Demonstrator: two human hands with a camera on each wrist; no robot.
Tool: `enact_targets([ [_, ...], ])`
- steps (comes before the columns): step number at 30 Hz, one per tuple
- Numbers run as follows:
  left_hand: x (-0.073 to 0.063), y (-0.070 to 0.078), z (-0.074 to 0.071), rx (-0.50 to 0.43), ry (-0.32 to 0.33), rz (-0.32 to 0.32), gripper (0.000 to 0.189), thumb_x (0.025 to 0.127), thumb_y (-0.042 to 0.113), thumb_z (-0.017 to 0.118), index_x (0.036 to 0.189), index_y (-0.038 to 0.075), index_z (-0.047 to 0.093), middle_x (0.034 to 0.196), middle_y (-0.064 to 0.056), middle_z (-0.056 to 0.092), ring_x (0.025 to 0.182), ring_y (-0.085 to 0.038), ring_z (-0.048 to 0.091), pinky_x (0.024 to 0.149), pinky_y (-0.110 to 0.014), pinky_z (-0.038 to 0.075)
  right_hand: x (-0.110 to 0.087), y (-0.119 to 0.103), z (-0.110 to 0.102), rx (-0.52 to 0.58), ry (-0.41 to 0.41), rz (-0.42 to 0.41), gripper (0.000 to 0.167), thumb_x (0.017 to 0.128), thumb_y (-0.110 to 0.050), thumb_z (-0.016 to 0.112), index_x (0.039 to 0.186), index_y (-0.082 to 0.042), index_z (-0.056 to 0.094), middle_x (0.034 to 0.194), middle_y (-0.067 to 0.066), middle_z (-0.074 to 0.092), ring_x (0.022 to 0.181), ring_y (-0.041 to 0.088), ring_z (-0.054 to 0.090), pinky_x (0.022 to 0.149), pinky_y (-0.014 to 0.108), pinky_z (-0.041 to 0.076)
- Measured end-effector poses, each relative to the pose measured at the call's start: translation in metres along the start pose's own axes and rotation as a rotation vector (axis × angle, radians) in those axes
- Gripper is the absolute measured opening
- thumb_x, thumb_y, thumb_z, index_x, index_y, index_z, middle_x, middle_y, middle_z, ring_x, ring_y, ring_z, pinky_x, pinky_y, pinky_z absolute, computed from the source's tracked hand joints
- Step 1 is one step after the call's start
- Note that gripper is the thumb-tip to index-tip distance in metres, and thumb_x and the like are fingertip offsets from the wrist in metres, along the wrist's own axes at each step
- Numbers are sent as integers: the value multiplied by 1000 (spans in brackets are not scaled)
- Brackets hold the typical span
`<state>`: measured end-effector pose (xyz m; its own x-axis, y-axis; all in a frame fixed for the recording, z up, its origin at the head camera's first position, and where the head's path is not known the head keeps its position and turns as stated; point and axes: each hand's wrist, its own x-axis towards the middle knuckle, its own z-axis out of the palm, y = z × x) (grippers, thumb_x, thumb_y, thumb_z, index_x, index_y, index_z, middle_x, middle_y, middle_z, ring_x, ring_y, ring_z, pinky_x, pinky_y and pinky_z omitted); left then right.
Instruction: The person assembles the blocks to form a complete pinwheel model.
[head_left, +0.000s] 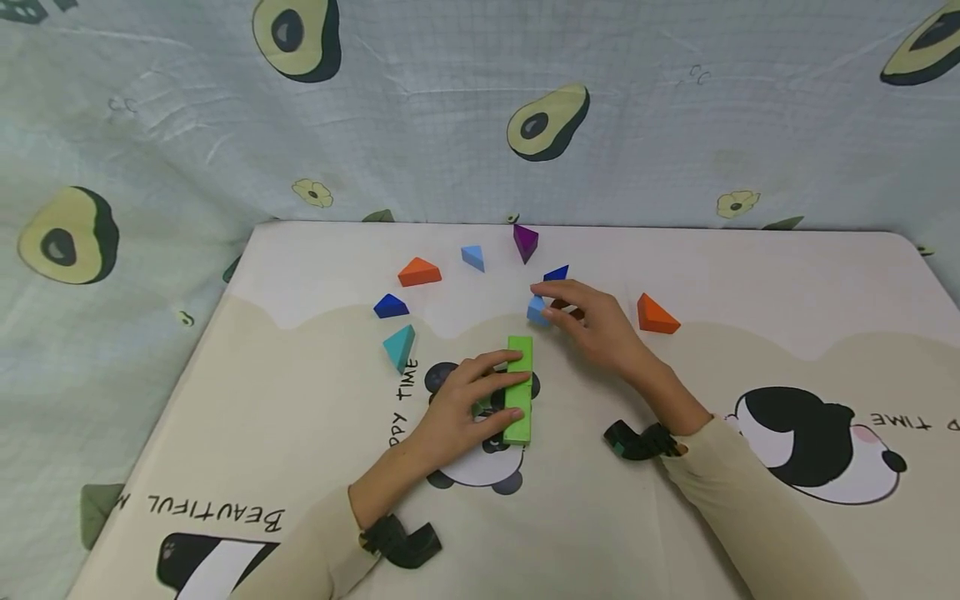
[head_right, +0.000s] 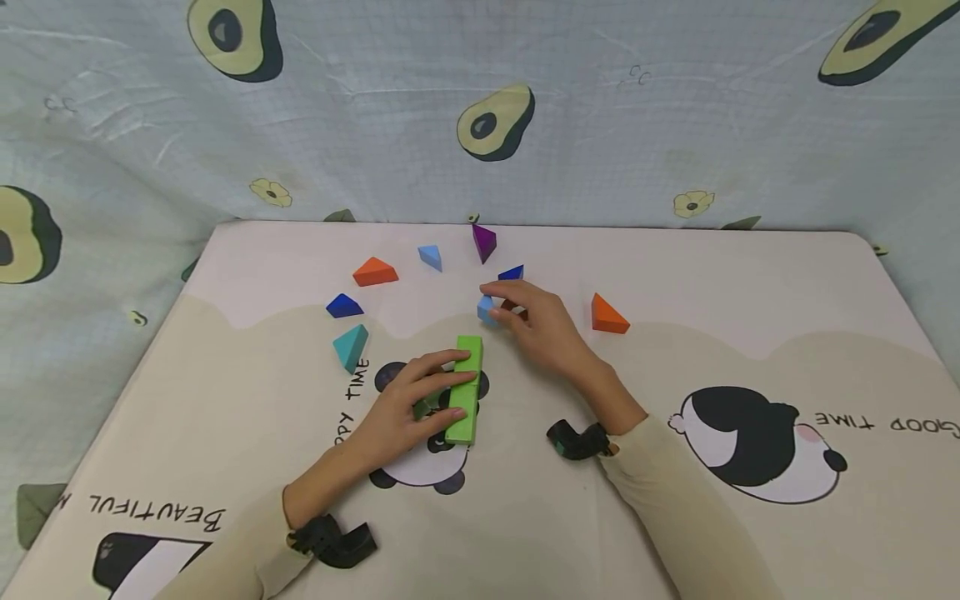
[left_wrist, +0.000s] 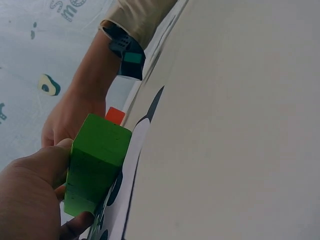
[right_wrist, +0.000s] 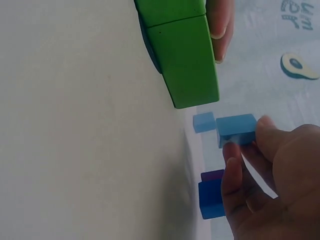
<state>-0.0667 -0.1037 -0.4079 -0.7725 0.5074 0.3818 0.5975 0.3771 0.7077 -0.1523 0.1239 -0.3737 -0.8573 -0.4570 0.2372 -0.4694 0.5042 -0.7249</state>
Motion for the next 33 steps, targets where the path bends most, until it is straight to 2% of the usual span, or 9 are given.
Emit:
enact_targets([
  [5,0,1,0,-5,-7,-14,42,86,22,72,125,11,64,142,-1,44,121,-18,45,94,-35,39,3,-1,4,33,-56,-17,34,95,-13,60,129,-9,60,129,8,58,104,21,57,81,39,50],
  [11,0,0,0,-9,-5,-1,41,86,21,72,125,10,64,142,-3,45,121,-20,46,93,-35,40,6,0,7,52,-131,-21,36,95,-9,60,131,-12,59,130,5,57,107,18,56,84,37,49],
  [17,0,1,0,-13,-4,1,42,86,20,72,125,9,64,141,-4,45,121,-20,46,93,-35,40,9,2,10,76,-188,-38,36,95,-8,59,131,-13,59,122,1,60,99,16,57,84,36,49],
  [33,1,2,-1,10,-16,-22,42,86,23,71,126,11,64,142,-2,45,123,-16,43,95,-34,39,10,6,13,70,-248,-55,35,96,-9,57,131,-12,60,127,1,59,102,14,56,92,35,45],
])
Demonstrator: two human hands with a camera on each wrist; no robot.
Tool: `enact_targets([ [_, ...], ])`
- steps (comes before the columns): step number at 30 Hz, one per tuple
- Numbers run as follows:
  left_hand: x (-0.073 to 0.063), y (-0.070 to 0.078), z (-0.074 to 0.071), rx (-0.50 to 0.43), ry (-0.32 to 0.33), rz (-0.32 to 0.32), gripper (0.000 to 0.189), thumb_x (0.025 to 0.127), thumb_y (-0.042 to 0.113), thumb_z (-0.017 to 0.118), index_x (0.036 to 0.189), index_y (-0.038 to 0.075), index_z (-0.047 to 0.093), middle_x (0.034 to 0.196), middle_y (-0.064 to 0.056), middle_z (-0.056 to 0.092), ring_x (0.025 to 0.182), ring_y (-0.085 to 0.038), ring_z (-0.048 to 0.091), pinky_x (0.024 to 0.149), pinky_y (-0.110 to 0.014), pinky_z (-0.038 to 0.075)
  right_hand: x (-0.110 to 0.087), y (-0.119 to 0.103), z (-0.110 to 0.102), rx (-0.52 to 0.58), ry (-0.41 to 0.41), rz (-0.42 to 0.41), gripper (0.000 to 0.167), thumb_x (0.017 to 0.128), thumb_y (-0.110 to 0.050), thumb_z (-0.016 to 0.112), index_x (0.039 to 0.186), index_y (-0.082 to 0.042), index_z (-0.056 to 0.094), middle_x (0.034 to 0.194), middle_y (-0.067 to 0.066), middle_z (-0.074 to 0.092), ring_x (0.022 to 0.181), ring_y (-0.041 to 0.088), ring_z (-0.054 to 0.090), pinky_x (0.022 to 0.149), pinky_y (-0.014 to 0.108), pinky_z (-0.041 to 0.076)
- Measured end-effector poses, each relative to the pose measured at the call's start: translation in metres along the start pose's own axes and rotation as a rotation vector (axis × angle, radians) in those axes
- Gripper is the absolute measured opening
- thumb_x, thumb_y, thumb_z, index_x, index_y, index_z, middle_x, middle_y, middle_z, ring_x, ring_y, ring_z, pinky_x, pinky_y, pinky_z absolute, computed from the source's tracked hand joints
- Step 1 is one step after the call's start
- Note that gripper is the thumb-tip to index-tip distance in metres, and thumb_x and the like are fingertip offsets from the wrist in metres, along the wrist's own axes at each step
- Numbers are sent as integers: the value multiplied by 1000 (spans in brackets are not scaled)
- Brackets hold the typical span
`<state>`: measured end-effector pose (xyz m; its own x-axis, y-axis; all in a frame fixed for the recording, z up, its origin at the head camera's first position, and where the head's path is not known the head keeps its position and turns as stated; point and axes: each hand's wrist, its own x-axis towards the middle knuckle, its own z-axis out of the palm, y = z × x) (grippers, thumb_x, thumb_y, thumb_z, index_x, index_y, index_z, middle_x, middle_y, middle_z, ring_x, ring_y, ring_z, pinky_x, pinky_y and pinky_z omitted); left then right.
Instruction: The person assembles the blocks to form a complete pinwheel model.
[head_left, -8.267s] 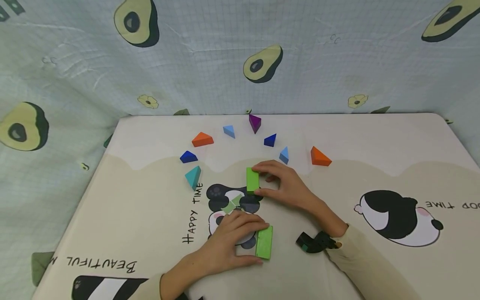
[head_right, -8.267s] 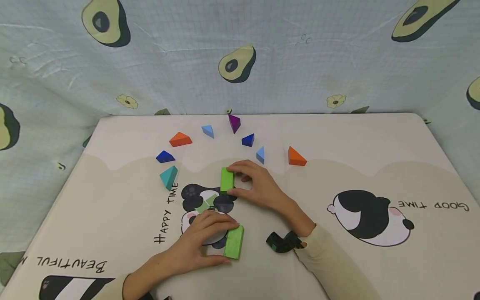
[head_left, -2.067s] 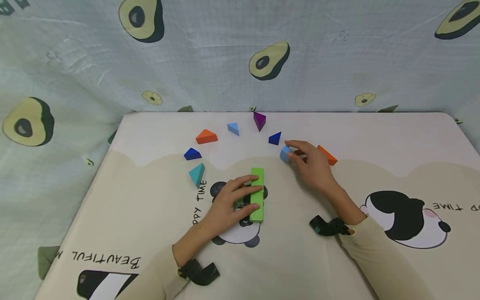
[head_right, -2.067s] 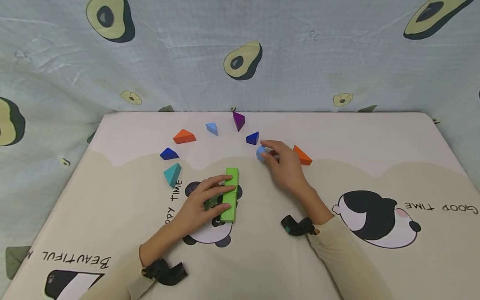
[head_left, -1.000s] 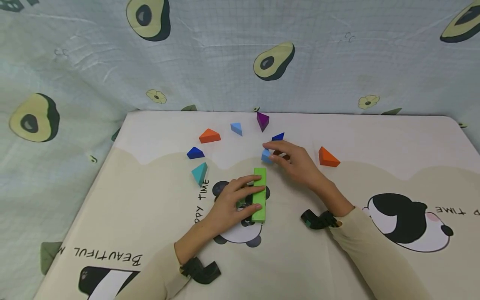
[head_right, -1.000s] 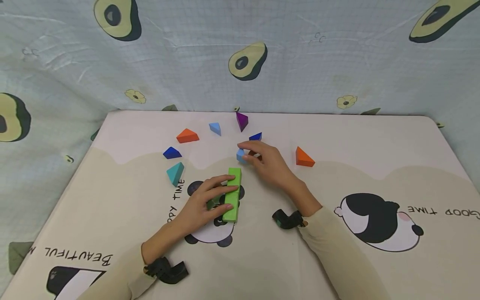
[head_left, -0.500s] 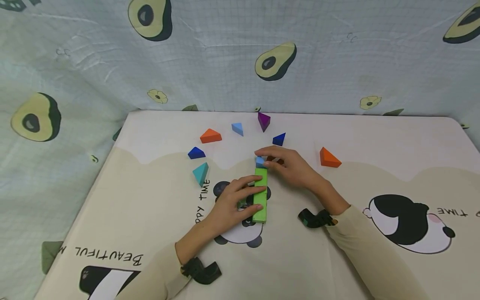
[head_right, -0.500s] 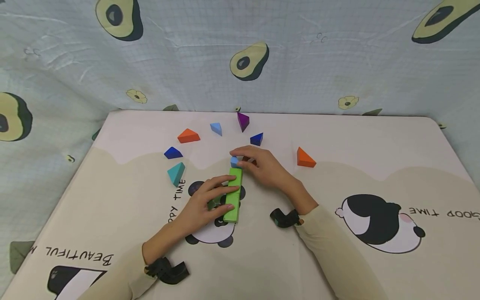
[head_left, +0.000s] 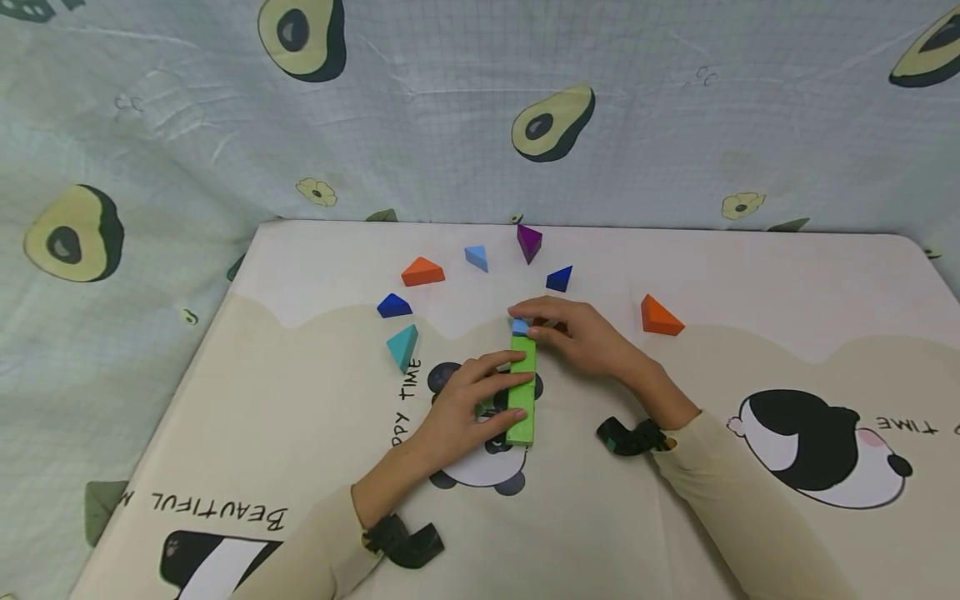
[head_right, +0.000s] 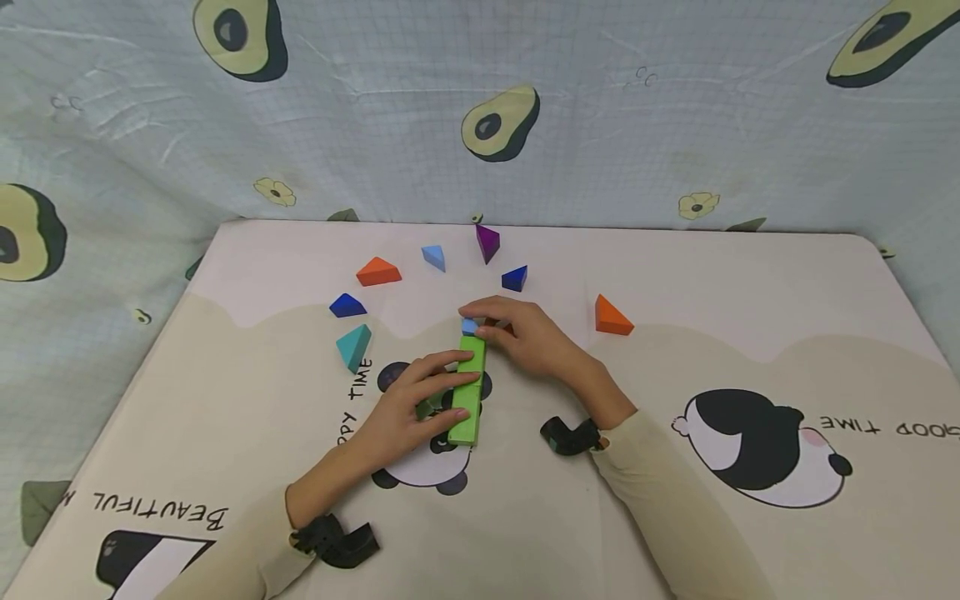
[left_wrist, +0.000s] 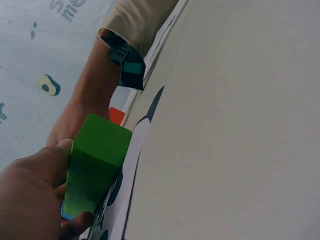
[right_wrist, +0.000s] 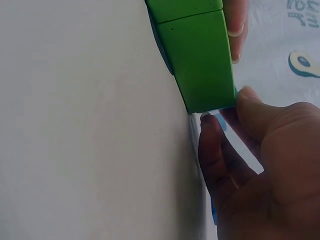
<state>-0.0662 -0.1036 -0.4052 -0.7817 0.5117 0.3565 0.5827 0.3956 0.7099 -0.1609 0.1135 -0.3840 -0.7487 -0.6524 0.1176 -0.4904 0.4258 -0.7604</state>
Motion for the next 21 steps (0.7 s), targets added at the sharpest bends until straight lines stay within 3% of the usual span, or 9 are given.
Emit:
enact_targets([
  [7,0,0,0,-14,-4,-4,42,87,23,71,126,11,63,143,-1,44,126,-15,43,97,-35,38,0,1,0,8,-23,-14,34,97,-10,55,131,-10,60,130,1,58,122,16,50,101,37,39],
  [21,0,-1,1,-8,-1,2,42,87,22,71,126,11,63,143,-1,44,128,-15,41,98,-36,37,0,2,3,8,4,-40,33,99,-8,52,131,-10,60,130,3,58,120,16,51,98,37,41],
])
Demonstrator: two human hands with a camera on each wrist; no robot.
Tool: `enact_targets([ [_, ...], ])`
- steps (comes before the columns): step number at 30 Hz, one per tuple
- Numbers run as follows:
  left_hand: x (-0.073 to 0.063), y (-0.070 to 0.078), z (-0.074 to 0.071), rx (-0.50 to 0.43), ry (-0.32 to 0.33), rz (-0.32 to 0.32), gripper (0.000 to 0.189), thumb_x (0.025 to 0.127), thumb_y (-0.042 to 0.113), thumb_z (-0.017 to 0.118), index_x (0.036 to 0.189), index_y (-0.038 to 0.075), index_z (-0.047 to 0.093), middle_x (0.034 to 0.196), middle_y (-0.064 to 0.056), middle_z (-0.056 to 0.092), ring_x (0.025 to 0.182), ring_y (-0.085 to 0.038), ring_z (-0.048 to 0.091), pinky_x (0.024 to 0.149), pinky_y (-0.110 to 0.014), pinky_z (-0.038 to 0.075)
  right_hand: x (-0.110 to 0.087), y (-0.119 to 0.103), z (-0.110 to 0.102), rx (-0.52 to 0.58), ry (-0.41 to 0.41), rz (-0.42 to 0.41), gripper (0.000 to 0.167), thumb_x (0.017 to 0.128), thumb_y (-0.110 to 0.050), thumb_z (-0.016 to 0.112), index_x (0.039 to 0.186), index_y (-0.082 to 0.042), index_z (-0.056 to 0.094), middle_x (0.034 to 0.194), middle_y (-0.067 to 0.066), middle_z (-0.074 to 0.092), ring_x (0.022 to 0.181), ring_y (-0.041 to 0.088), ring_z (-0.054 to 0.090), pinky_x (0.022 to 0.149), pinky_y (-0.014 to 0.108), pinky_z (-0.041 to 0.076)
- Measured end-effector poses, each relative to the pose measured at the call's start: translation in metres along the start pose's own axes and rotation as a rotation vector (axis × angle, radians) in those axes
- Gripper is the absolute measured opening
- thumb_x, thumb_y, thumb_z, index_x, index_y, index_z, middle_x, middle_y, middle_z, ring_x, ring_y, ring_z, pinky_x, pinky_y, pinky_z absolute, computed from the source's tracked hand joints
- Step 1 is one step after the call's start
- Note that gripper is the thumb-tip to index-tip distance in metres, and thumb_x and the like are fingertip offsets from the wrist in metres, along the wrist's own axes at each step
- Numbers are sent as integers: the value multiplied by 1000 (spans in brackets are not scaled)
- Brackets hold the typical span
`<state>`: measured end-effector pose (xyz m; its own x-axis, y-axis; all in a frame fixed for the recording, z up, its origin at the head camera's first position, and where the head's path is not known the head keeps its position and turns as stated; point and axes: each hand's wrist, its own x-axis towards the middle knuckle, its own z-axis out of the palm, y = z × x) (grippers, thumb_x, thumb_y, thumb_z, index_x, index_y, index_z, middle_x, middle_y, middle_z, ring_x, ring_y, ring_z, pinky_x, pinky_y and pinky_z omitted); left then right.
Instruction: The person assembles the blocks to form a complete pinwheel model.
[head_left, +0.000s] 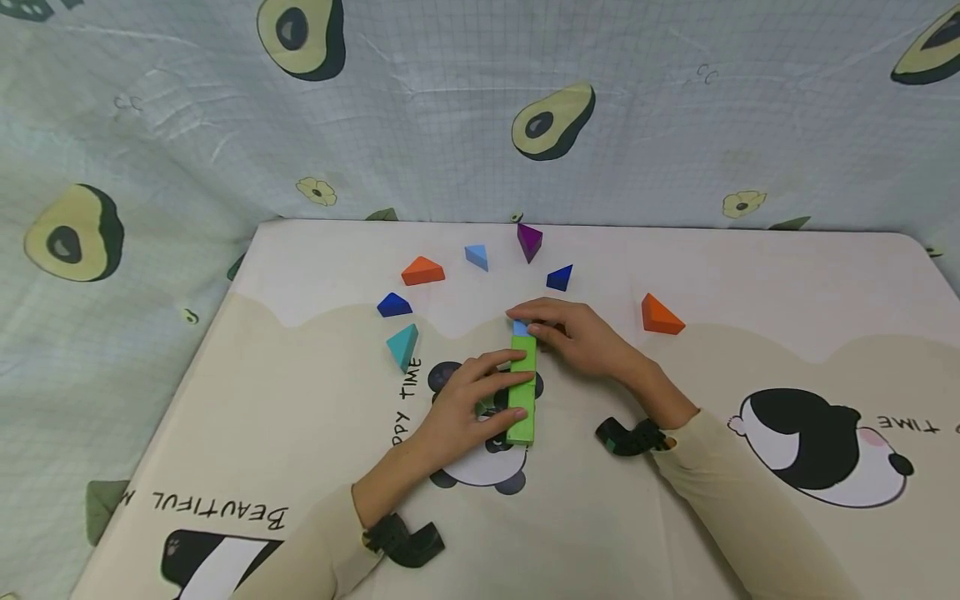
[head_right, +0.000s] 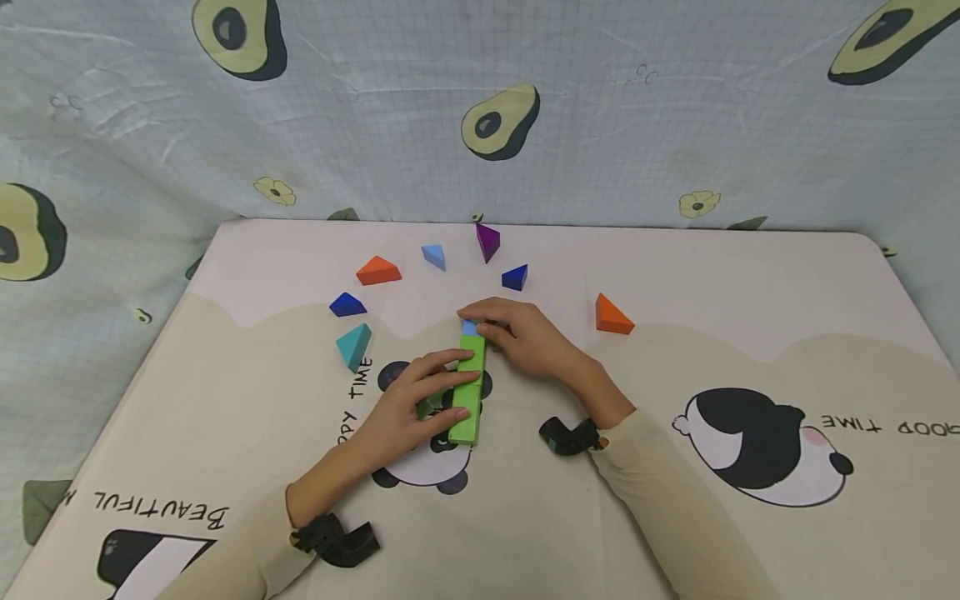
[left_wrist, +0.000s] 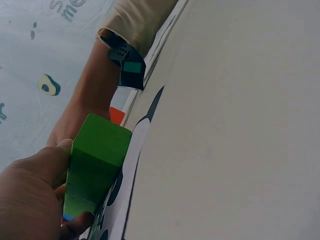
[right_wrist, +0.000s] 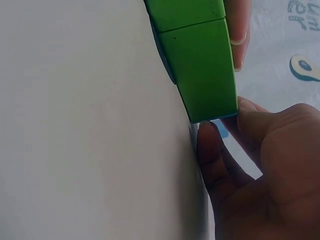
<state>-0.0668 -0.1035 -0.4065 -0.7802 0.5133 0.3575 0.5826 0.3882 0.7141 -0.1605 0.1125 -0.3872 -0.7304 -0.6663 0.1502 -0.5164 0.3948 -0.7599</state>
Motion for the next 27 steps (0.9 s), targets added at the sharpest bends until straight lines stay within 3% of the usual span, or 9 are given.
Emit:
enact_targets([
  [16,0,1,0,2,15,12,43,86,22,72,127,11,63,142,-2,45,130,-16,40,99,-38,37,1,0,2,39,1,39,33,98,-11,54,130,-12,61,129,0,59,120,14,51,98,36,41],
  [21,1,3,-2,-5,21,-23,45,90,22,67,132,11,57,144,-2,42,132,-17,38,103,-40,34,1,-1,2,43,2,21,33,98,-10,54,130,-11,61,129,0,59,119,14,51,98,36,41],
  [27,10,1,-3,60,25,-84,50,92,23,65,138,11,51,148,-1,39,118,-17,43,93,-35,40,1,-1,2,41,6,20,32,99,-10,52,130,-11,60,130,1,58,121,16,50,100,37,40],
])
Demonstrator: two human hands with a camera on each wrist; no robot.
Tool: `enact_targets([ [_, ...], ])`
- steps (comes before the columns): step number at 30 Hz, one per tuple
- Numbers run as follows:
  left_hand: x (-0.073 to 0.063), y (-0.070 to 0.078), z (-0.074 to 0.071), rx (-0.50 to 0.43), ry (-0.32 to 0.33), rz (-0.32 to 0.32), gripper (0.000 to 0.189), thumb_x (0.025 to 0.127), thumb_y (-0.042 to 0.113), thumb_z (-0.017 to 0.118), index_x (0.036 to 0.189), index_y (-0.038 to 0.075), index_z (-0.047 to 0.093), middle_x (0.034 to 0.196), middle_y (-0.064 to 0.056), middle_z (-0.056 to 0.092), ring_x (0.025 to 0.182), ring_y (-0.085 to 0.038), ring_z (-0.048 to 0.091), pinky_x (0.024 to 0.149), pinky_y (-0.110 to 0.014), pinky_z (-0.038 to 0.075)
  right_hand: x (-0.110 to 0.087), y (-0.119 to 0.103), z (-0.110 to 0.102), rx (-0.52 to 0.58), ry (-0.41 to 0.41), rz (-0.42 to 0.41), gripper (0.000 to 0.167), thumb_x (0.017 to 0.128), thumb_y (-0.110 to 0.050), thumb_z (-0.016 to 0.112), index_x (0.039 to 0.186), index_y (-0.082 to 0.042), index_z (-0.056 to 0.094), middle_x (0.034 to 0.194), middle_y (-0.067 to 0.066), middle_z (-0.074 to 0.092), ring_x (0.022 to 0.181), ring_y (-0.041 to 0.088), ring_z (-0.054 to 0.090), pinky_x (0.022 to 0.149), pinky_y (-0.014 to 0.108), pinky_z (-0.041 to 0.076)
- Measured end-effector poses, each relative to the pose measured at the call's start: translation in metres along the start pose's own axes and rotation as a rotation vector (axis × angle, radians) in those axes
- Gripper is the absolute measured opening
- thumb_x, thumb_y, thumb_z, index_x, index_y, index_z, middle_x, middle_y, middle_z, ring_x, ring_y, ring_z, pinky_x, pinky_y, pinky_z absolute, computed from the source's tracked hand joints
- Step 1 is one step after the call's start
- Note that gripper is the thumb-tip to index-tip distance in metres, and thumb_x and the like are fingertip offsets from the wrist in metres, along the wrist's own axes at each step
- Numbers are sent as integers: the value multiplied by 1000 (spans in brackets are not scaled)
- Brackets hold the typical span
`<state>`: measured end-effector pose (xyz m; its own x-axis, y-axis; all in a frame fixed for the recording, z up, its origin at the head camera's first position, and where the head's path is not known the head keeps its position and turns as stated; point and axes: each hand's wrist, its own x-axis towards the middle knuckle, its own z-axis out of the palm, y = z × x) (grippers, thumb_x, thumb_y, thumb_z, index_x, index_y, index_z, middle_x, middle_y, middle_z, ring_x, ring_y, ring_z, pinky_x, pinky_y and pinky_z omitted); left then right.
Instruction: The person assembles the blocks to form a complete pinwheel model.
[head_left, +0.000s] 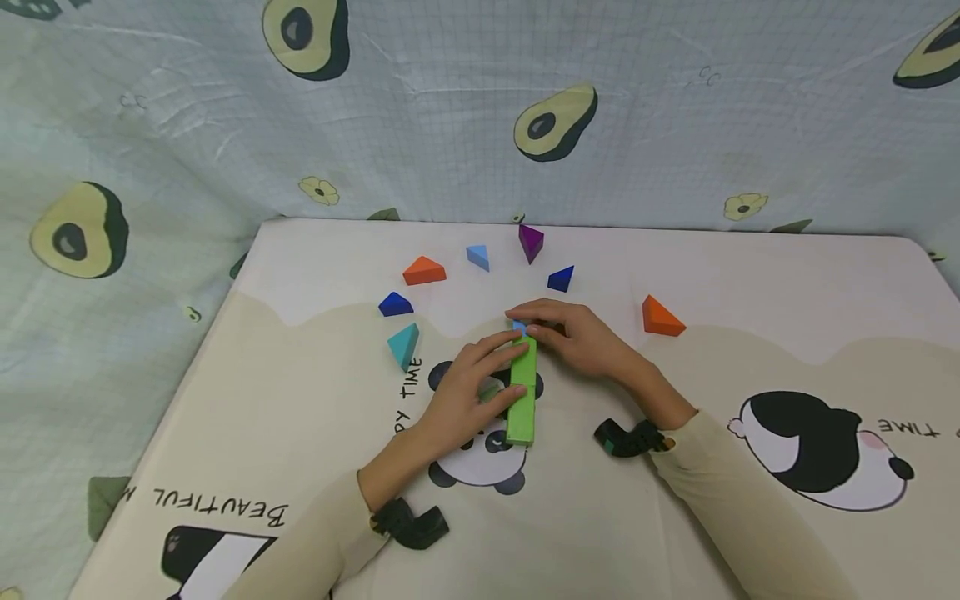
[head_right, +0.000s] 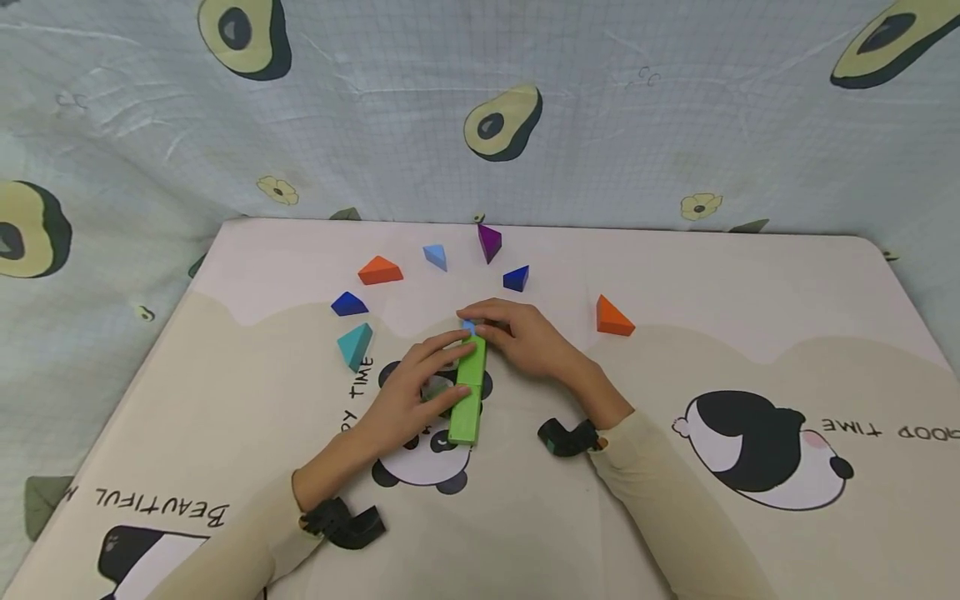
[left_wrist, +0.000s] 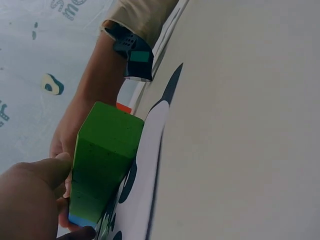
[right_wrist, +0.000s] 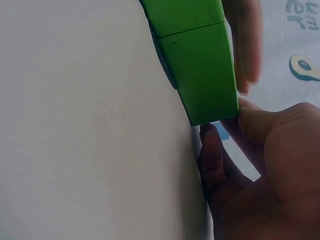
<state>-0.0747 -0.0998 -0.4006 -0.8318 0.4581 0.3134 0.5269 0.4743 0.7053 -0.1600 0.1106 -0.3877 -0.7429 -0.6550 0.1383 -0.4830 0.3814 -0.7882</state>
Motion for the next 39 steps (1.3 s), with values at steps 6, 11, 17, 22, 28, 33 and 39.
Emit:
enact_targets([
  [6,4,-3,1,24,-1,-20,51,92,24,64,139,9,51,148,-1,40,113,-19,45,93,-37,39,0,-1,1,-4,-4,-11,33,100,-8,50,131,-10,59,131,4,57,123,18,49,101,37,39],
  [11,4,-3,0,28,-7,-23,51,93,26,63,139,9,50,148,-1,39,115,-19,45,95,-38,38,1,-3,1,-14,-4,-3,33,100,-9,50,132,-11,59,132,3,56,122,17,49,100,38,39],
  [17,5,-3,-2,30,-15,-30,51,93,27,63,139,10,50,148,-1,39,114,-18,44,95,-38,38,-4,-6,-6,-38,17,34,36,99,-13,52,135,-17,56,135,1,54,115,17,53,93,39,44],
  [22,5,-3,-2,27,-17,-36,50,93,27,63,138,10,51,148,-1,40,115,-18,45,95,-38,38,-15,-10,-23,-74,85,61,36,98,-15,55,134,-18,57,132,0,55,108,16,53,85,37,48],
  [28,4,-3,0,20,-17,-37,51,93,28,63,139,10,51,148,0,39,117,-18,44,96,-38,37,-35,-11,-47,-110,227,19,33,97,-13,57,129,-14,61,123,1,60,93,12,54,74,28,48],
  [33,5,-3,1,18,-11,-25,51,92,27,64,138,9,51,147,-1,40,117,-19,44,96,-38,37,-54,-10,-64,-114,357,29,32,93,-6,61,125,-12,64,104,2,62,78,13,53,63,19,43],
  [39,5,-3,2,21,-5,-16,51,92,26,64,138,9,52,147,-2,41,116,-19,45,95,-37,38,-70,-9,-76,-120,446,52,31,89,4,63,120,-2,65,100,6,60,80,13,51,67,16,43],
])
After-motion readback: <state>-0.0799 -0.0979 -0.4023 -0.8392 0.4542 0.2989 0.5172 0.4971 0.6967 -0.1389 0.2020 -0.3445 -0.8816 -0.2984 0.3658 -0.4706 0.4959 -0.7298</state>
